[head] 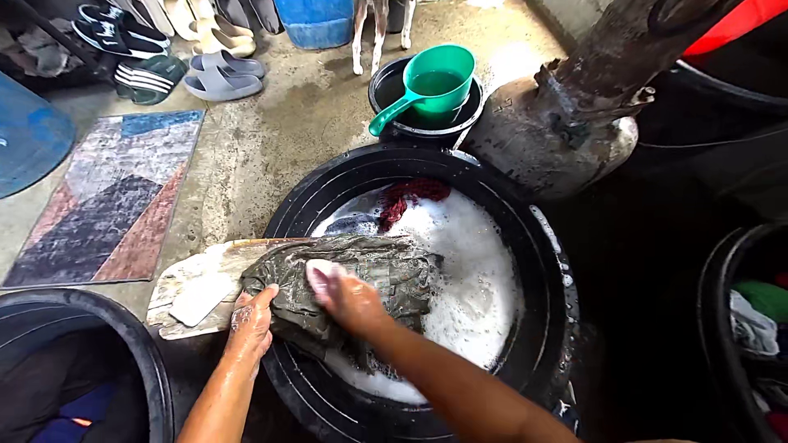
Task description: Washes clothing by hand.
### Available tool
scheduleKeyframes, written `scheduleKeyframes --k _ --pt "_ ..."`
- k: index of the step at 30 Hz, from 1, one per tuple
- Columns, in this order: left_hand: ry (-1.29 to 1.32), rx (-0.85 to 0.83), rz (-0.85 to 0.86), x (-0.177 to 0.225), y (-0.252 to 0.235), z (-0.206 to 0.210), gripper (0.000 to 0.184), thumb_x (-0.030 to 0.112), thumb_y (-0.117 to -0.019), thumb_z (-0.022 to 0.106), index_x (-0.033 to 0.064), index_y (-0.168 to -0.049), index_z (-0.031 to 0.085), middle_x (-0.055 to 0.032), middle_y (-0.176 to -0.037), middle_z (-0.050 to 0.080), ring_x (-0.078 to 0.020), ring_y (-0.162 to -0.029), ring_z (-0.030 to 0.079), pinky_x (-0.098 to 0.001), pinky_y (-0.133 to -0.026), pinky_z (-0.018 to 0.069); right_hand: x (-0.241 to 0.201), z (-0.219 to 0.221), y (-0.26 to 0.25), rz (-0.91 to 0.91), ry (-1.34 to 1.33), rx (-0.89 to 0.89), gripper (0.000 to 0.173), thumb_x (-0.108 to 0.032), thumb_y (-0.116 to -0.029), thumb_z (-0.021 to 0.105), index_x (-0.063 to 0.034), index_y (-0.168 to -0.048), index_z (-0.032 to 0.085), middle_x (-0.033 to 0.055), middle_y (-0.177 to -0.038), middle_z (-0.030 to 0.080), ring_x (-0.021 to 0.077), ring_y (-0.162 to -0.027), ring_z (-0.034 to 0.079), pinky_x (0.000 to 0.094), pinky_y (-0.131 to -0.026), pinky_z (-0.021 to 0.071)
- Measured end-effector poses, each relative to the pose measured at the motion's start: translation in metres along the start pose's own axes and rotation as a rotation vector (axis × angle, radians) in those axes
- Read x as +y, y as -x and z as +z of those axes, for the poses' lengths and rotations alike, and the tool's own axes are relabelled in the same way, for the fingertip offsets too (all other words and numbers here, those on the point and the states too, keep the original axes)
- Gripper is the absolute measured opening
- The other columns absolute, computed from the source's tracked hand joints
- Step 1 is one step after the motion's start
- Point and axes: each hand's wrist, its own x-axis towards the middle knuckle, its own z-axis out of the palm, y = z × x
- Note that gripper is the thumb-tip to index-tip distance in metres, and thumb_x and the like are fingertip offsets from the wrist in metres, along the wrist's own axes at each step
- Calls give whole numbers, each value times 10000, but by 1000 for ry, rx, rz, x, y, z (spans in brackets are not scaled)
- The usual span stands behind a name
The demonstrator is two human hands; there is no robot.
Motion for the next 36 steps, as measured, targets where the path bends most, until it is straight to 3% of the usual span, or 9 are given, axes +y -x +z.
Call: scheduleKeyframes --k 2,5,8,11,14,18,23,30,36 --pt "-7 -12 2 0 1 -1 461 97 -1020 560 -4 -1449 426 -186 -1376 541 -216 -1211 568 -417 -1020 486 74 -20 15 83 147 63 511 -401 -1029 583 -193 -1494 542 114 -1361 666 335 -1145 695 601 -911 576" --pt "-21 -17 18 2 -1 2 460 84 -1019 566 -22 -1445 431 -204 -1393 532 -238 -1236 555 -425 -1041 467 131 -84 28 421 233 -19 552 -383 -1051 556 -45 -1482 488 265 -1304 651 471 -1147 661 689 -921 517" --pt "-28 -10 10 3 -1 4 454 71 -1012 568 -31 -1434 437 -213 -1381 532 -244 -1221 556 -428 -1027 468 71 -105 14 417 120 -48 564 -329 -1038 599 -9 -1482 462 279 -1289 648 457 -1174 647 650 -974 505" --pt "-8 18 5 -2 -6 2 430 54 -984 580 -25 -1393 475 -199 -1298 575 -236 -1130 594 -434 -959 506 -32 -63 -11 76 -133 8 492 -319 -1028 609 -90 -1459 547 190 -1265 693 372 -1150 677 611 -976 525" --pt "10 27 18 -6 -11 -3 404 57 -980 564 -1 -1374 498 -169 -1230 612 -206 -1066 629 -412 -906 539 -64 -22 -44 -49 -109 -140 508 -376 -1008 635 -109 -1433 553 184 -1296 660 374 -1168 659 620 -935 533" --pt "16 37 -18 -3 -3 -3 437 67 -986 561 6 -1409 466 -158 -1277 586 -196 -1109 605 -401 -935 526 37 -32 -32 12 80 -15 533 -377 -1017 613 -132 -1483 533 160 -1336 667 351 -1202 662 598 -977 539" --pt "21 42 9 -4 -6 0 459 50 -988 568 -15 -1427 452 -189 -1341 559 -222 -1180 578 -411 -991 495 120 -114 -11 488 182 -44 572 -343 -1049 571 -7 -1495 446 278 -1349 620 465 -1226 623 672 -994 485" --pt "38 30 -6 -10 -11 -5 399 80 -999 556 -1 -1383 487 -170 -1242 610 -210 -1079 628 -415 -909 541 -49 -30 -28 36 -104 -148 516 -368 -991 667 -76 -1404 563 194 -1265 680 379 -1175 660 618 -972 520" --pt "48 18 -17 -8 -10 -4 408 83 -1002 561 15 -1394 474 -149 -1242 602 -184 -1068 624 -391 -901 542 114 -63 5 293 149 6 580 -373 -1011 632 -70 -1488 501 230 -1308 663 426 -1163 668 654 -939 530"
